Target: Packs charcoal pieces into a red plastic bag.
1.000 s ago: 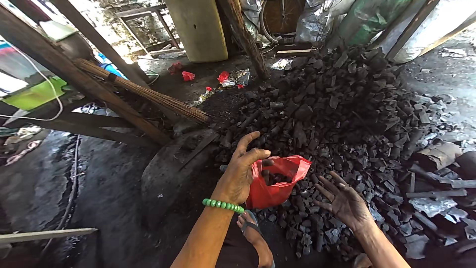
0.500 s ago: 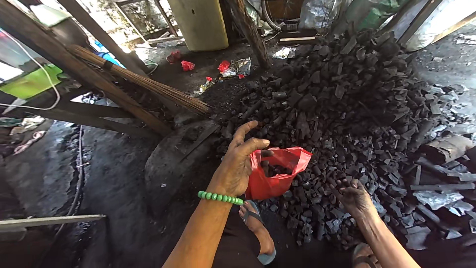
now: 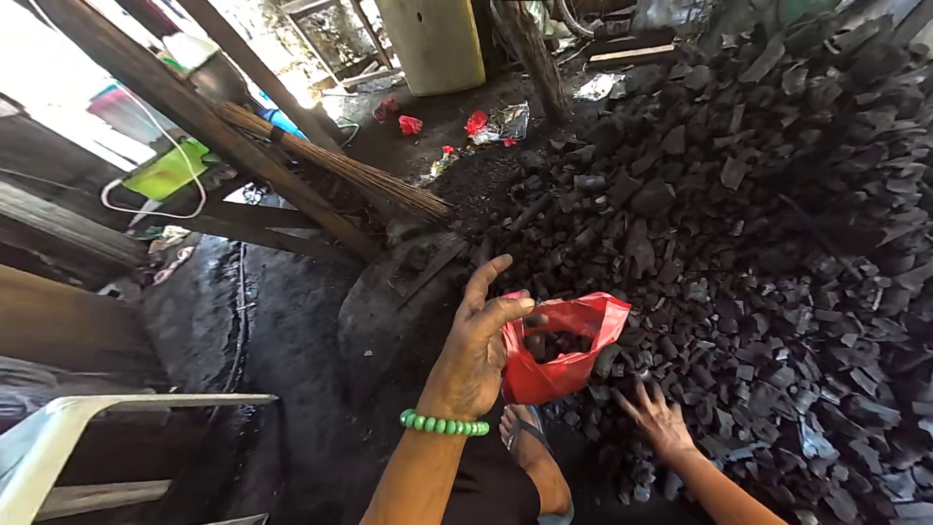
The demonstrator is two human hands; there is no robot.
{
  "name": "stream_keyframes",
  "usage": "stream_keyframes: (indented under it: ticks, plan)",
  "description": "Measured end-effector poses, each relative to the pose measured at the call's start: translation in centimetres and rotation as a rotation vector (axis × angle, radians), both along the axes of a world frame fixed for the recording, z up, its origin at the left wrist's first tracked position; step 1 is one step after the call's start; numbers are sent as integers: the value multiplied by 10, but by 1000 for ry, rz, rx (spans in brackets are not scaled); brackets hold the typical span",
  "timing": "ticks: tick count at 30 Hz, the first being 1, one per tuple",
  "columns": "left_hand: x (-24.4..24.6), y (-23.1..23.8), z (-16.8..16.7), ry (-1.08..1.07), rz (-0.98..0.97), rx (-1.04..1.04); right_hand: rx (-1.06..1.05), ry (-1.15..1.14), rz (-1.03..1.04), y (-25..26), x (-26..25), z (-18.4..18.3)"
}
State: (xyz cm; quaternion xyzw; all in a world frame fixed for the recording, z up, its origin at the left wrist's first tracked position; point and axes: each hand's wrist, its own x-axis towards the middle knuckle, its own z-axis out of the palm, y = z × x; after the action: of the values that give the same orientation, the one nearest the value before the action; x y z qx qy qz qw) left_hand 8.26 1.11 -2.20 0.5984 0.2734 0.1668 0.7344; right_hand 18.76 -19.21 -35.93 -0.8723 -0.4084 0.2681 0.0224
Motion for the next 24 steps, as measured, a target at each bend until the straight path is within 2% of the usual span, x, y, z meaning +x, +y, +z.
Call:
stream_keyframes:
  ticks: [7,12,18,21,23,24]
  plan:
    - [8,3,-1,40,1,28,105,51,-27,-27,13,8]
    - [8,0,0,62,-1,52,-82,132,-73,-13,20,19]
    - [9,1,-1,22,-20,30,-73,171,-51,-16,10,13]
    - [13,-2,-2,9,-43,37,18,224,-212,-23,14,12]
    - [17,-5,-3,-19,-90,46,206,269,-443,-29,22,17]
    - [18,-7,-3,-17,-131,64,373,294,-582,-32,29,24]
